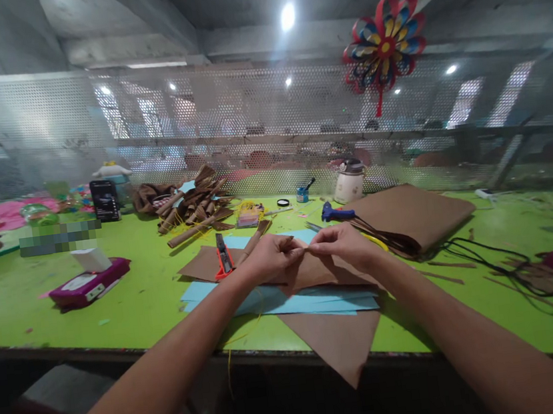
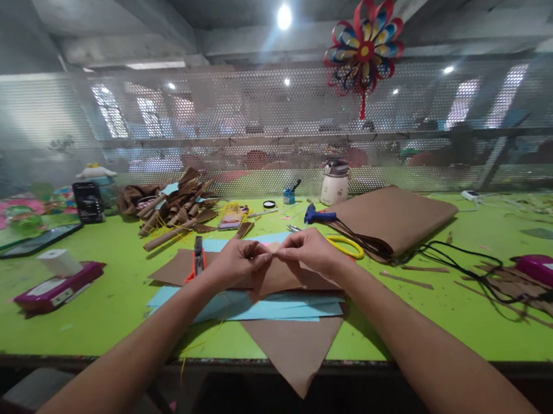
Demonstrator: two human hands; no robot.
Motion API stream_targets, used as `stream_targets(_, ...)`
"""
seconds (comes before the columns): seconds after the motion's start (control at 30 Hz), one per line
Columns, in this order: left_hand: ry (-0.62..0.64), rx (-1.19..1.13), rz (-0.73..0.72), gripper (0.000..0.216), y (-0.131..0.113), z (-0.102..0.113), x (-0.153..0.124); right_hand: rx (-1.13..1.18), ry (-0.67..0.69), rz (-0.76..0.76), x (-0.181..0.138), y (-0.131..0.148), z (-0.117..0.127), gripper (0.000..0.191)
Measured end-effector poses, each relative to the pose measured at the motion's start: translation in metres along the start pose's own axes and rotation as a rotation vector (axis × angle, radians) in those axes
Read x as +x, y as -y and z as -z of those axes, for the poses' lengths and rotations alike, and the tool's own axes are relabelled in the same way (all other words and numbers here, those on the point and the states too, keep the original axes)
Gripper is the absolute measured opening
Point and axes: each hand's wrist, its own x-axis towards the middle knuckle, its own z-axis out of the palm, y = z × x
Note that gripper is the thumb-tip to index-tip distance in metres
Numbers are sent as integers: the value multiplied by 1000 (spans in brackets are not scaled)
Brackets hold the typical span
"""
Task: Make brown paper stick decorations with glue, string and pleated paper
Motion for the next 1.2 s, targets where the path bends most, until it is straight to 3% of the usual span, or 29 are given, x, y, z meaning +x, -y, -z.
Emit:
stream_targets(0.43,84,-168,17,24,-2,3,-1,-49,-42,97,3,-7,-5,19)
stream_targets(0.63,-14,-191,101,26,11,8,1,25,-49,93,4,-4,8,18)
stream_targets(0.8,1,-184,113,27,19,7,4,53,-24,58,6,-5,12,22)
stream_targets(1.07,-50,-207,121,23,10,6,3,283,16,-12,7,-12,11,29)
stream_targets(1.2,-44,-201,78,25,9,5,4,255,-57,-13,7,-12,1,30)
